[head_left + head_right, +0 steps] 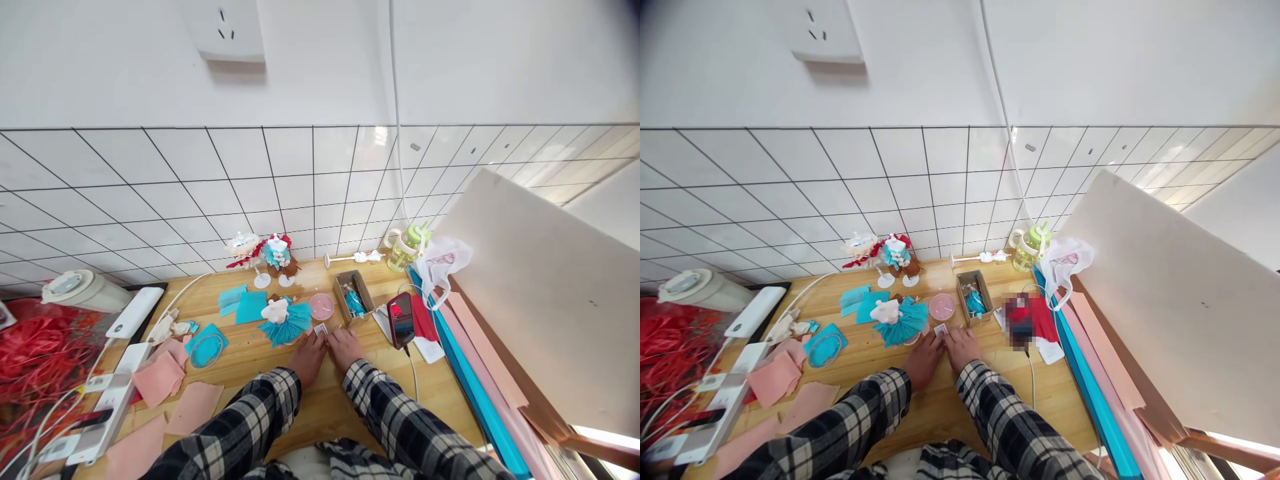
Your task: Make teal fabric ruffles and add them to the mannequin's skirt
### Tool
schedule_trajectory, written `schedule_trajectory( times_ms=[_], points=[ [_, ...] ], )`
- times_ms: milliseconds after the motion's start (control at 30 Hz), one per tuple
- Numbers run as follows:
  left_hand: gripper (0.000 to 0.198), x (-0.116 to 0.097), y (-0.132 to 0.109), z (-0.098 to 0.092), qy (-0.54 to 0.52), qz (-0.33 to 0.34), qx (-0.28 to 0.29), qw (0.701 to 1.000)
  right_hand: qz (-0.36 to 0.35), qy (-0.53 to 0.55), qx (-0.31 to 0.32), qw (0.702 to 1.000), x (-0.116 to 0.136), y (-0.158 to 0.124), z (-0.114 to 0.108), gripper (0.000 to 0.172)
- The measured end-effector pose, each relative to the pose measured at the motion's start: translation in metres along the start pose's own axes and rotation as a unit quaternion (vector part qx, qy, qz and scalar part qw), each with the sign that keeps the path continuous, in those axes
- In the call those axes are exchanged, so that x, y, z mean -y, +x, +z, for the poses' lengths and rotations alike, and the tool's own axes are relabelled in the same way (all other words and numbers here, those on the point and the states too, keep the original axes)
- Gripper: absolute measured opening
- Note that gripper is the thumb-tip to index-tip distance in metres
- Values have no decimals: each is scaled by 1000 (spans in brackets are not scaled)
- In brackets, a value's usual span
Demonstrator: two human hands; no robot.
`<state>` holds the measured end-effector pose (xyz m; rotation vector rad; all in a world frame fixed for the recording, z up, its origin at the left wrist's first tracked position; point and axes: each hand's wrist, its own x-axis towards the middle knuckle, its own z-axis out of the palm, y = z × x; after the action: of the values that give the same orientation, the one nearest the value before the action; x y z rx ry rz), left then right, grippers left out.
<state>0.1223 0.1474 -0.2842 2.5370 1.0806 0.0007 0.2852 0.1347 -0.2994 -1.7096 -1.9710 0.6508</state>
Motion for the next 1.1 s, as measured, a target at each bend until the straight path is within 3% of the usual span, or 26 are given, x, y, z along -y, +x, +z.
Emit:
schedule_trajectory(
  times_ms=[133, 333, 467, 533, 600, 733, 767, 833, 900, 1100],
  points=[
    [48, 1, -2, -5, -35, -15, -9, 999, -6, 56, -61, 997, 6, -18, -2, 20],
    [42, 4, 8, -17, -154, -59, -31, 986, 57, 159, -144, 975, 9, -70, -11, 31],
    [42, -13, 3, -29, -245, -87, -46, 965, 71, 190, -171, 964, 24, -89, -31, 28],
    [33, -27, -11, -38, -297, -102, -36, 949, 61, 193, -177, 963, 40, -94, -47, 25],
    [45, -42, -32, -51, -357, -116, 0, 927, 22, 164, -173, 971, 59, -100, -64, 26],
    [59, -64, -82, -87, -459, -129, 48, 878, -118, -11, -159, 980, 94, -117, -90, 53],
    [55, -68, -93, -96, -488, -132, 53, 861, -143, -38, -158, 976, 100, -121, -92, 59],
    [45, -77, -111, -112, -595, -155, 61, 786, -176, -53, -159, 970, 109, -127, -95, 65],
    [40, -85, -122, -123, -631, -165, 27, 758, -195, -32, -152, 968, 115, -130, -95, 68],
    [35, -112, -142, -137, -604, -182, -78, 772, -244, 113, -97, 958, 124, -131, -104, 65]
  ],
)
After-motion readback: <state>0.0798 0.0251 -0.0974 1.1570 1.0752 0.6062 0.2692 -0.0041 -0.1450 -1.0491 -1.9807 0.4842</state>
